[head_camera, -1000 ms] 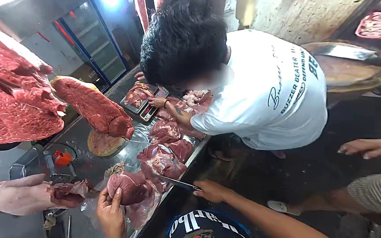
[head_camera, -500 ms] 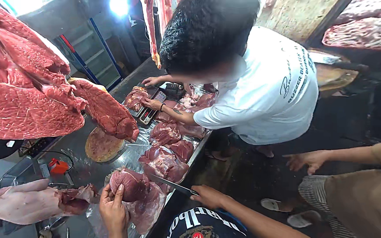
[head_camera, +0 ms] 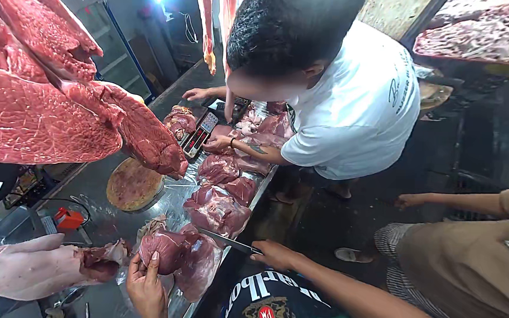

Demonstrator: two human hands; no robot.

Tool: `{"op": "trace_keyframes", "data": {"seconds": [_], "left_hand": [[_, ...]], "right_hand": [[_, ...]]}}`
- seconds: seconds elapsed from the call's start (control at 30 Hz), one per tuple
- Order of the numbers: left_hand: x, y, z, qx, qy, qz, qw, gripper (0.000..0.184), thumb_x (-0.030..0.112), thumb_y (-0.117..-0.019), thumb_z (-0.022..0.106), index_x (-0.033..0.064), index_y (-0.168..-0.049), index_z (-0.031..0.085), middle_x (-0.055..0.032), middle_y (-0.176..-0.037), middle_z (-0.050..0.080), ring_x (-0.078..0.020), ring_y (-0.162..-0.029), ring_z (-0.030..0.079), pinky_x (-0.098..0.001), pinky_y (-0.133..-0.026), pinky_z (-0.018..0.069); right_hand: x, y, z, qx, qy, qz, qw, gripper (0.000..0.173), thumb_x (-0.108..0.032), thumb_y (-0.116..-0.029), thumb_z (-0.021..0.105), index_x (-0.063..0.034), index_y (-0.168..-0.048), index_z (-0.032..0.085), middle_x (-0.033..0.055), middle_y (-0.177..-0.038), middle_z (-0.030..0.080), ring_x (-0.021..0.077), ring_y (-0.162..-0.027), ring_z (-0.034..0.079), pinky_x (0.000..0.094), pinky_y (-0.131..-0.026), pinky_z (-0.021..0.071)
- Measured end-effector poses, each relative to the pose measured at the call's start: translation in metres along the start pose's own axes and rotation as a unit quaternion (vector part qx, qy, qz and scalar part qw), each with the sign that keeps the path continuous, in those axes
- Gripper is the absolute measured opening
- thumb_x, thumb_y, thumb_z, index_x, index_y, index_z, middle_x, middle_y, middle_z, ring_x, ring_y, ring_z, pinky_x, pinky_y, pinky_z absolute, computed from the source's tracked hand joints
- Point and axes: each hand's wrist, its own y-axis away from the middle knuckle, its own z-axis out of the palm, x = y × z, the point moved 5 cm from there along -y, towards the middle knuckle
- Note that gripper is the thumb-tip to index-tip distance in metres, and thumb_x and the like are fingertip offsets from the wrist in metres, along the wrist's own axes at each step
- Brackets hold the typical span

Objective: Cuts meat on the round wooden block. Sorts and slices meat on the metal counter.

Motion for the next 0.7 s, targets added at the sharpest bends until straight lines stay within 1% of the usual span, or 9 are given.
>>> {"op": "trace_keyframes", "data": {"seconds": [0.07, 0.17, 0.33, 0.43, 0.5, 0.57, 0.6, 0.67, 0.7], "left_hand": [[-0.006, -0.005, -0.004, -0.011, -0.005, 0.003, 1.0, 0.029, -0.008, -0.0895, 0.063, -0.0039, -0.118, 0.059, -0.0052, -0.095, 0.072, -0.0094, -0.085, 0.072, -0.0264, -0.078, 0.0626], [-0.011, -0.002, -0.009, -0.012, -0.033, -0.006, 0.999, 0.031, -0.007, -0.0882, 0.064, -0.0052, -0.119, 0.059, -0.0056, -0.096, 0.072, -0.0092, -0.085, 0.072, -0.0259, -0.079, 0.0624], [0.002, 0.001, -0.009, 0.019, -0.04, 0.024, 0.999, 0.03, -0.008, -0.088, 0.063, -0.0037, -0.118, 0.059, -0.0023, -0.095, 0.072, -0.0071, -0.085, 0.071, -0.0251, -0.078, 0.0623], [0.012, 0.008, -0.009, 0.063, -0.044, 0.048, 0.996, 0.031, -0.007, -0.0893, 0.064, -0.0035, -0.119, 0.058, -0.0012, -0.096, 0.072, -0.0066, -0.086, 0.071, -0.0256, -0.08, 0.0626], [0.021, 0.007, -0.003, 0.083, -0.045, 0.063, 0.993, 0.03, -0.007, -0.09, 0.062, -0.0034, -0.119, 0.058, 0.0, -0.097, 0.071, -0.0053, -0.088, 0.071, -0.0248, -0.081, 0.0619], [0.029, -0.001, 0.006, 0.089, -0.055, 0.078, 0.991, 0.029, -0.008, -0.0899, 0.062, -0.0031, -0.118, 0.058, 0.0003, -0.095, 0.07, -0.005, -0.087, 0.07, -0.0246, -0.081, 0.0617], [0.032, -0.004, 0.01, 0.087, -0.063, 0.082, 0.991, 0.029, -0.008, -0.0896, 0.063, -0.0035, -0.118, 0.058, -0.0002, -0.095, 0.07, -0.0055, -0.087, 0.07, -0.025, -0.081, 0.0619], [0.039, -0.009, 0.021, 0.083, -0.081, 0.087, 0.989, 0.03, -0.008, -0.0892, 0.064, -0.0042, -0.118, 0.058, -0.001, -0.094, 0.07, -0.006, -0.086, 0.071, -0.0251, -0.08, 0.0623], [0.044, -0.012, 0.027, 0.081, -0.087, 0.094, 0.988, 0.029, -0.007, -0.0888, 0.064, -0.0039, -0.117, 0.058, -0.0006, -0.094, 0.07, -0.0057, -0.086, 0.071, -0.0246, -0.079, 0.0623]], "right_hand": [[-0.002, 0.0, -0.001, 0.003, -0.01, 0.01, 1.0, 0.045, -0.046, -0.1057, 0.051, -0.0037, -0.12, 0.061, 0.0201, -0.098, 0.068, 0.0369, -0.094, 0.068, 0.058, -0.086, 0.053], [-0.004, 0.004, 0.008, -0.008, -0.017, 0.018, 1.0, 0.046, -0.045, -0.1057, 0.051, -0.0026, -0.121, 0.061, 0.0214, -0.101, 0.068, 0.0382, -0.098, 0.067, 0.0589, -0.089, 0.0521], [-0.001, -0.023, -0.004, -0.03, 0.016, -0.046, 0.998, 0.046, -0.042, -0.1051, 0.054, 0.0014, -0.118, 0.061, 0.0244, -0.102, 0.068, 0.0402, -0.099, 0.067, 0.0597, -0.09, 0.0511], [-0.003, -0.035, -0.029, -0.056, 0.06, -0.061, 0.995, 0.046, -0.043, -0.1054, 0.053, 0.0001, -0.12, 0.061, 0.0238, -0.104, 0.068, 0.0409, -0.101, 0.067, 0.0611, -0.091, 0.051], [-0.006, -0.041, -0.054, -0.05, 0.079, -0.075, 0.993, 0.045, -0.043, -0.1058, 0.052, -0.0023, -0.121, 0.062, 0.0223, -0.105, 0.069, 0.04, -0.102, 0.067, 0.0609, -0.092, 0.0514], [-0.008, -0.047, -0.077, -0.037, 0.08, -0.084, 0.993, 0.045, -0.042, -0.106, 0.052, -0.0021, -0.123, 0.062, 0.023, -0.107, 0.069, 0.0406, -0.104, 0.067, 0.0616, -0.093, 0.0509], [-0.007, -0.048, -0.085, -0.03, 0.076, -0.081, 0.993, 0.045, -0.042, -0.1058, 0.052, -0.0024, -0.125, 0.061, 0.023, -0.109, 0.069, 0.0406, -0.105, 0.067, 0.0619, -0.094, 0.0509], [-0.002, -0.054, -0.096, -0.025, 0.061, -0.073, 0.995, 0.046, -0.042, -0.106, 0.052, -0.0043, -0.132, 0.06, 0.0225, -0.114, 0.069, 0.0396, -0.11, 0.067, 0.0618, -0.098, 0.05], [0.001, -0.058, -0.101, -0.025, 0.05, -0.071, 0.996, 0.046, -0.041, -0.1062, 0.051, -0.0043, -0.132, 0.06, 0.0224, -0.114, 0.069, 0.0391, -0.109, 0.067, 0.0615, -0.097, 0.05]]}}
